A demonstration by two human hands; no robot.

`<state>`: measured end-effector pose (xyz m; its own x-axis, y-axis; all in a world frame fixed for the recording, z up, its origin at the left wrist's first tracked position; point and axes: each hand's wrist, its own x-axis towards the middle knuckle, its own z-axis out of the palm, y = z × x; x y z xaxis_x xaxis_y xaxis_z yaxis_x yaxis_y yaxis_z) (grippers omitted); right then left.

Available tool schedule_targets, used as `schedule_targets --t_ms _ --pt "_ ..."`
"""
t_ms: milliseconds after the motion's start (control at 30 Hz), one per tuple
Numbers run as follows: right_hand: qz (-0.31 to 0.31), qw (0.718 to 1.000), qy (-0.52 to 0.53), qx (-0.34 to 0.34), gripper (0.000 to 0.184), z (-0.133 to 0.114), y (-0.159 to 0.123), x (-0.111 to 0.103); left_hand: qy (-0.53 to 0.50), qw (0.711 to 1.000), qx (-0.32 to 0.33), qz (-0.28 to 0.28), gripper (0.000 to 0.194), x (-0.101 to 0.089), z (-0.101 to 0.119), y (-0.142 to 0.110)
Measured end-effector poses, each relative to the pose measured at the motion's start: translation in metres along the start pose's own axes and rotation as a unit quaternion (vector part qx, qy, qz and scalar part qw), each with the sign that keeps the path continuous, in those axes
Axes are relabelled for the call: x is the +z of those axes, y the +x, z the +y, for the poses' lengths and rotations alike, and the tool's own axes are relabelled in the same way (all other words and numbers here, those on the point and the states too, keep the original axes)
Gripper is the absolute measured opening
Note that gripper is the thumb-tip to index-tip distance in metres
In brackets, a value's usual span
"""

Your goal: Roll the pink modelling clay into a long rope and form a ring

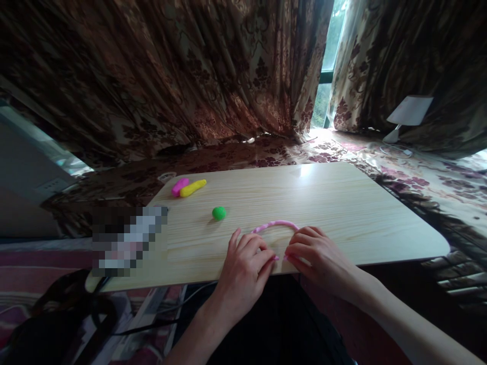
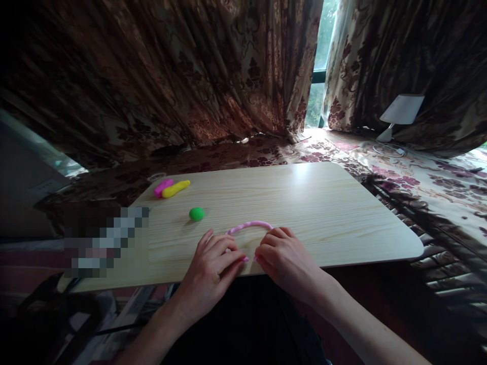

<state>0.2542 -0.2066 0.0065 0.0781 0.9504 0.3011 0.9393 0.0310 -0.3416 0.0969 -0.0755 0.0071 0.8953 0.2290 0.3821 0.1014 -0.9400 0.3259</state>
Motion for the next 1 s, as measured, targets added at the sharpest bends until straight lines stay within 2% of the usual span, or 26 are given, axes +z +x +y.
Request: schedule_targets --t_ms 367,600,1000 --pt "0.031 0.999 0.037 0.023 0.011 -0.007 -0.002 0.005 -0.024 0.999 -0.028 0.031 0.016 0.008 0.004 0.0" --pt "0.075 0.994 0.077 0.023 0.011 -0.007 -0.002 0.002 -0.055 0.996 -0.03 0.061 0.015 0.01 0.003 -0.003" --pt "0.078 0.99 0.111 0.027 0.011 -0.008 0.002 0.004 -0.064 0.993 -0.026 0.1 0.009 0.016 0.004 0.002"
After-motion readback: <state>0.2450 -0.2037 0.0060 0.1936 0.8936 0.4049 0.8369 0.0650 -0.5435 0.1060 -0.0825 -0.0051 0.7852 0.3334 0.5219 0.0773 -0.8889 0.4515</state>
